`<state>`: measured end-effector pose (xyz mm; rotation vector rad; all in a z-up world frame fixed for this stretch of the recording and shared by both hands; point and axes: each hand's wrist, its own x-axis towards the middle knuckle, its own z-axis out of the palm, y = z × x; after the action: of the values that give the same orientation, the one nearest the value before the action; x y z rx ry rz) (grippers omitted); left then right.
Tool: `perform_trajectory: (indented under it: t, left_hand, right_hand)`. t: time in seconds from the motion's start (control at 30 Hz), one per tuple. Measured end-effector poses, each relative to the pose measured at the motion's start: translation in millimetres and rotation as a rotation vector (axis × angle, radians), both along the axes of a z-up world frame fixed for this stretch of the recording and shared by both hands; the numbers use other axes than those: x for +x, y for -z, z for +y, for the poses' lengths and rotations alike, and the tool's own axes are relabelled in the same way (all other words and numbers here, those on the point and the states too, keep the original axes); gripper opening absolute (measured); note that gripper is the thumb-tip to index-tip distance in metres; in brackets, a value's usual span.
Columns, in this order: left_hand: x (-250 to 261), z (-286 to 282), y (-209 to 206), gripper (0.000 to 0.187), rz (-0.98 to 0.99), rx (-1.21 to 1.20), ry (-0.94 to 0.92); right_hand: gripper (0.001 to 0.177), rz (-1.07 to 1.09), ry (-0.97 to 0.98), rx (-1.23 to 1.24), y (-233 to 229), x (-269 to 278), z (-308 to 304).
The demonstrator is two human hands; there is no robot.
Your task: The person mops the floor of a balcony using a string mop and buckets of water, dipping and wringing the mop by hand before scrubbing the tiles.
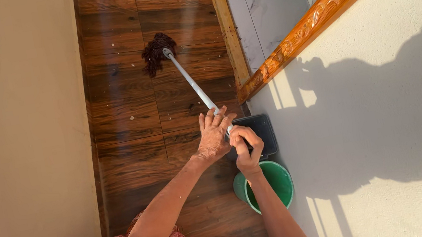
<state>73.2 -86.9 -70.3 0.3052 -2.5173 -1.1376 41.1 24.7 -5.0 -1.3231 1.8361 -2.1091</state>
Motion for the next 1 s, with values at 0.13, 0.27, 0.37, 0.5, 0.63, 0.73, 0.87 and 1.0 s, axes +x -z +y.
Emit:
perform_trajectory:
  t: [0.13, 0.27, 0.37, 0.5, 0.63, 0.73, 0.87, 1.0]
  left_hand:
    - [-25, -59, 35, 0.055, 0.075, 0.12, -0.161]
    - [-35, -84, 55, 0.045, -0.069, -0.109, -0.18]
    - [-19, -54, 62, 0.039, -0.031, -0.224, -0.113]
    - [11, 16, 44, 0.019, 0.019, -0.274, 0.067]
    - [37, 87, 10, 0.029, 0.028, -0.129, 0.321]
    - [49, 136, -13, 0.035, 0.274, -0.108, 0.367]
    - [68, 169, -42, 0.035, 0.379, 0.068, 0.419]
    - [62, 147, -50, 0.034, 0.449, 0.145, 0.433]
  right_hand:
    - [0.009, 0.033, 0.019, 0.114, 18, -32, -76]
    - [0.012, 0.004, -0.041, 0.163, 23, -20, -90]
    - [0.009, 0.011, -0.028, 0.186, 28, -2, -52]
    - [0.013, -0.008, -0.059, 0.213, 25, 25, 34]
    - [0.013, -0.164, -0.037, 0.189, 1, 57, 120]
    - [0.014, -0.195, 0.066, 0.154, -32, 87, 174]
    - [0.014, -0.181, 0.121, 0.01, -59, 108, 201]
    - [0.011, -0.202, 0.105, -0.086, -58, 103, 173]
